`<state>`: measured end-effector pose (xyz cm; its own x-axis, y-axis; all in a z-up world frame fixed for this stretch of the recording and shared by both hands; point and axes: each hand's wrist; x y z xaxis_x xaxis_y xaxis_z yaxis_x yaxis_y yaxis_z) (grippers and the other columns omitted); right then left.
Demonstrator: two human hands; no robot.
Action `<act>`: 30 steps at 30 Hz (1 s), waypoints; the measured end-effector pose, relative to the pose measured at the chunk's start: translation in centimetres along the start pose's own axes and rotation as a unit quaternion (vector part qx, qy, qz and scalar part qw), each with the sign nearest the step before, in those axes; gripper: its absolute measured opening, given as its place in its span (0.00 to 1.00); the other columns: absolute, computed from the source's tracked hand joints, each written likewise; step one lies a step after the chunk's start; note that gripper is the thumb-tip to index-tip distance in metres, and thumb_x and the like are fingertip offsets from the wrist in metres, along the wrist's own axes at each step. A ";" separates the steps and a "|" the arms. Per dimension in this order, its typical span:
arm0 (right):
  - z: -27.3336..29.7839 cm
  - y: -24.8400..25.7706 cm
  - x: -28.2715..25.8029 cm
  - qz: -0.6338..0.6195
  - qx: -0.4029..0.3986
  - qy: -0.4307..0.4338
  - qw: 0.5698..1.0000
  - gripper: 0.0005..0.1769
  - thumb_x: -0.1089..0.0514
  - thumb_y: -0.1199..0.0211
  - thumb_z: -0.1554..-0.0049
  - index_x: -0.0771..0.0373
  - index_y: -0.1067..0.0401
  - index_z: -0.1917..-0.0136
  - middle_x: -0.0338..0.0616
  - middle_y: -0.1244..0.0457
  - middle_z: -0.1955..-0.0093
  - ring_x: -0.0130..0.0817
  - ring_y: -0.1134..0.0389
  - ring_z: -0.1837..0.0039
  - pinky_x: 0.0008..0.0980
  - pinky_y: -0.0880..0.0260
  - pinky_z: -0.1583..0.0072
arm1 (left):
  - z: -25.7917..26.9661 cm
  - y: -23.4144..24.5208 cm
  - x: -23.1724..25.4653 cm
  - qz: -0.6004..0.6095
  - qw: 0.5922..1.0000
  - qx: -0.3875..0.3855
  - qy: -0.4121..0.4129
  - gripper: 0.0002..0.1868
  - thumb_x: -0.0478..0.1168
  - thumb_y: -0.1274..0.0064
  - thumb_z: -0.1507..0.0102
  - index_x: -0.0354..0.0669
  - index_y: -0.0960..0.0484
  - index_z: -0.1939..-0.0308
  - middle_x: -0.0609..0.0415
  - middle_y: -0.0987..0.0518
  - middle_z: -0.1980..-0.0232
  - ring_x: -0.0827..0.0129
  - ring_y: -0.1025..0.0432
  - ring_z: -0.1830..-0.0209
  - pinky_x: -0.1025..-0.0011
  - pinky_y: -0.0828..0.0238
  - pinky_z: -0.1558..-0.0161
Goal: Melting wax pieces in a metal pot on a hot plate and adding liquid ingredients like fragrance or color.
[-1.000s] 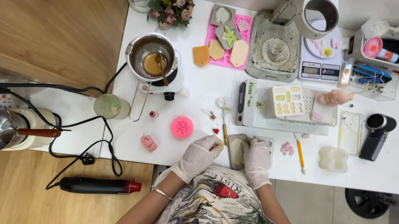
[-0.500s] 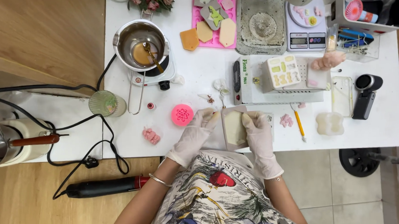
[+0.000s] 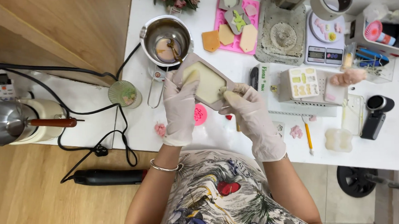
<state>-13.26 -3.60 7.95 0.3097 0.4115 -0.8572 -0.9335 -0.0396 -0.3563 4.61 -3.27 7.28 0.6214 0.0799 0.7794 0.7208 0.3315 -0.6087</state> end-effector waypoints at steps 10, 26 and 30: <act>-11.5 -6.3 -1.1 -0.031 -0.114 0.004 0.993 0.05 0.64 0.37 0.37 0.69 0.26 0.49 0.42 0.30 0.54 0.32 0.28 0.54 0.41 0.22 0.47 | -7.3 3.0 5.1 0.063 0.992 0.079 0.078 0.25 0.34 0.43 0.37 0.36 0.32 0.37 0.46 0.22 0.42 0.58 0.21 0.47 0.56 0.16 0.52; -26.1 -9.0 -1.4 0.214 -0.223 0.057 0.949 0.05 0.69 0.42 0.34 0.63 0.27 0.49 0.32 0.35 0.57 0.20 0.38 0.55 0.23 0.35 0.51 | -18.0 7.3 4.4 0.081 0.986 0.130 0.062 0.26 0.31 0.36 0.42 0.40 0.28 0.42 0.49 0.19 0.48 0.62 0.21 0.51 0.60 0.17 0.52; -28.2 -8.3 -1.5 0.333 -0.288 0.217 0.871 0.10 0.74 0.50 0.35 0.63 0.32 0.49 0.34 0.37 0.52 0.22 0.38 0.49 0.22 0.34 0.44 | -19.3 8.5 4.4 -0.018 0.998 0.067 -0.013 0.17 0.27 0.37 0.40 0.36 0.19 0.47 0.50 0.17 0.52 0.67 0.22 0.56 0.70 0.20 0.52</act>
<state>-0.88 -29.59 1.69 -0.1097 -0.2561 -0.9604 -0.7259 -0.6395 0.2534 19.37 -18.22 2.65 0.5865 0.0890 0.8050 0.6941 0.4569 -0.5562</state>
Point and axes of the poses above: each hand's wrist, its own z-axis away from the middle knuckle, its own y-axis out of the back of the hand, x = y × z
